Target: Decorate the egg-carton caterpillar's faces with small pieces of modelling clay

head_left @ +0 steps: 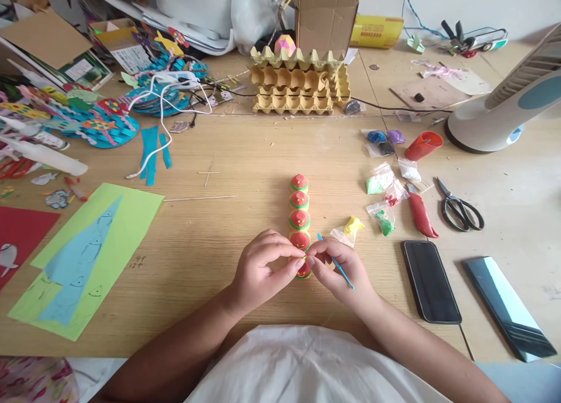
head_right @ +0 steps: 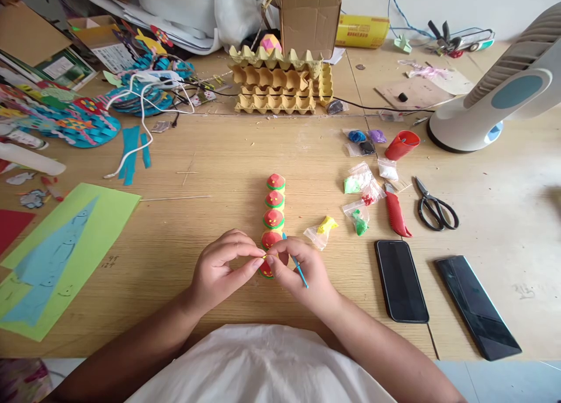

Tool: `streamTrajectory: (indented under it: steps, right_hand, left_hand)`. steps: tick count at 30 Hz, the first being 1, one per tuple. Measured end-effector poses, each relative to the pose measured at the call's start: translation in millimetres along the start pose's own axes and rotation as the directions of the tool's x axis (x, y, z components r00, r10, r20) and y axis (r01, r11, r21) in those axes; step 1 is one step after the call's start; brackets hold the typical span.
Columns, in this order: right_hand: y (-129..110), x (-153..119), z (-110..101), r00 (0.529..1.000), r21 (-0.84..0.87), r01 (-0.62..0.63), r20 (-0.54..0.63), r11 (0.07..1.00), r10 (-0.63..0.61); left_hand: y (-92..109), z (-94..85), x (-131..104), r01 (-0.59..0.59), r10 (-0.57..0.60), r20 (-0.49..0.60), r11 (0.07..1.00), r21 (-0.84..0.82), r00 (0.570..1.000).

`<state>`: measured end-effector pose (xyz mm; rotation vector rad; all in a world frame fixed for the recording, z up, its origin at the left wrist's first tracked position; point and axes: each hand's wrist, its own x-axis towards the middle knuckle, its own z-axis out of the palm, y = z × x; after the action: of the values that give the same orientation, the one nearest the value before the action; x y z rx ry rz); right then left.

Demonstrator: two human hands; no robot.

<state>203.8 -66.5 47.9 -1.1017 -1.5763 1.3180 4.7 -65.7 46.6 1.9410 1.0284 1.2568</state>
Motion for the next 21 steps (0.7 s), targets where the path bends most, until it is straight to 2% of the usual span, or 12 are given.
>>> streamTrajectory:
  steps: [12,18,21]
  right_hand:
    - [4,4,-1,0.999,0.02,-0.044,-0.027,0.999,0.045]
    - [-5,28,-19,0.981,0.003,-0.062,-0.182,0.998,0.062]
    - [-10,51,-32,0.979,-0.122,-0.021,-0.201,0.992,-0.004]
  left_hand:
    - [-2,-0.1,3,0.088,-0.089,-0.041,0.996,-0.022,0.995]
    - [0,-7.4,12,0.229,-0.227,-0.086,0.973,0.01,0.97]
    - [-4,-13.3,26,0.259,-0.256,-0.067,0.966,0.025,0.964]
